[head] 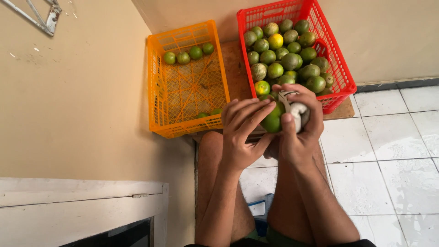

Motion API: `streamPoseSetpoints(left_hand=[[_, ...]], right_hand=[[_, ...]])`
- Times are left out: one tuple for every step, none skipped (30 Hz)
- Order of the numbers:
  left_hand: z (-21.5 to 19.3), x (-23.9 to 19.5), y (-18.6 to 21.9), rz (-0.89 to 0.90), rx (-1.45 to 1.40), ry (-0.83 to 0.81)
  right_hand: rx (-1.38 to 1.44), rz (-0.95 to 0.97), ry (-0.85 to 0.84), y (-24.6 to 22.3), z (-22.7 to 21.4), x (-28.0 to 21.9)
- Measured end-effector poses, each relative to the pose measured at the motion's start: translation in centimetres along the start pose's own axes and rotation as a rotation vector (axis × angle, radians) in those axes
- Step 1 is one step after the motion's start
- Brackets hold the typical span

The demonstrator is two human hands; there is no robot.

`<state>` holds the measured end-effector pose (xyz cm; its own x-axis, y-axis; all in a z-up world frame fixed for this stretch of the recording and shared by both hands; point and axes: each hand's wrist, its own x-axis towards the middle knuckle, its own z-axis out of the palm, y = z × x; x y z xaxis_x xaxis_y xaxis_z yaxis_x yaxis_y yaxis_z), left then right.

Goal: The person sits on the floor and wipes green limes with a white cloth. They pick up limes from a red basket, rub them with the cloth, and place them into an orange basket.

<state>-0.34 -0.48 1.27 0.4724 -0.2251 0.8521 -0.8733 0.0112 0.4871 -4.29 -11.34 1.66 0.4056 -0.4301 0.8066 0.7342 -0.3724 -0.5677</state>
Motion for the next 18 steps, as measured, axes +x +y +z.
streamPoseSetpoints(left_hand=[[-0.1,-0.2,-0.1,0.002,0.001,0.000],[-0.1,-0.3,-0.2,-0.026,-0.043,0.004],[-0.1,-0.4,-0.3,-0.054,-0.087,0.008],[-0.1,-0.5,-0.5,-0.054,-0.090,0.007],[-0.2,-0.6,-0.6,-0.114,-0.133,0.004],[-0.3,-0.7,-0.8,-0.176,-0.172,0.002],[-0.1,-0.9,-0.9,-0.176,-0.171,0.002],[0.1,-1.1,-1.0,-0.222,-0.187,-0.020],[0.3,-1.3,-1.1,-0.267,-0.204,-0.041],[0.0,-1.3,-0.8,-0.269,-0.204,-0.041],[-0.2,-1.3,-0.5,-0.244,-0.186,-0.066],[-0.3,-1.2,-0.2,-0.217,-0.173,-0.094],[-0.3,-1.1,-0.5,-0.216,-0.179,-0.097],[-0.4,-1.1,-0.7,-0.136,-0.161,-0.125],[-0.6,-1.1,-0.9,-0.056,-0.143,-0.153],[-0.6,-1.1,-1.1,-0.058,-0.138,-0.153],[-0.7,-1.2,-1.4,-0.067,-0.193,-0.143],[-0.7,-1.3,-1.6,-0.077,-0.251,-0.135]], right_hand=[[0.002,-0.001,0.000,-0.2,0.2,-0.2],[0.173,0.254,0.029,-0.4,0.3,-0.4],[0.344,0.510,0.056,-0.7,0.3,-0.6],[0.341,0.508,0.057,-0.8,0.5,-0.5],[0.290,0.534,0.070,-1.0,0.6,-0.4],[0.242,0.561,0.082,-1.1,0.8,-0.3],[0.243,0.562,0.081,-0.6,0.2,-0.3],[0.000,0.235,-0.004,0.0,-0.3,-0.3],[-0.239,-0.094,-0.090,0.6,-0.8,-0.3],[-0.239,-0.092,-0.091,1.3,-1.2,-0.5],[-0.257,-0.249,-0.100,2.1,-1.7,-0.7],[-0.280,-0.408,-0.108,2.8,-2.4,-0.8],[-0.286,-0.408,-0.107,2.3,-2.1,-0.7],[-0.072,-0.129,-0.027,1.9,-1.6,-0.6],[0.141,0.152,0.049,1.4,-1.2,-0.6],[0.146,0.155,0.048,1.1,-1.3,-0.6],[0.369,0.441,0.016,0.7,-1.3,-0.7],[0.587,0.728,-0.013,0.3,-1.5,-0.8]])
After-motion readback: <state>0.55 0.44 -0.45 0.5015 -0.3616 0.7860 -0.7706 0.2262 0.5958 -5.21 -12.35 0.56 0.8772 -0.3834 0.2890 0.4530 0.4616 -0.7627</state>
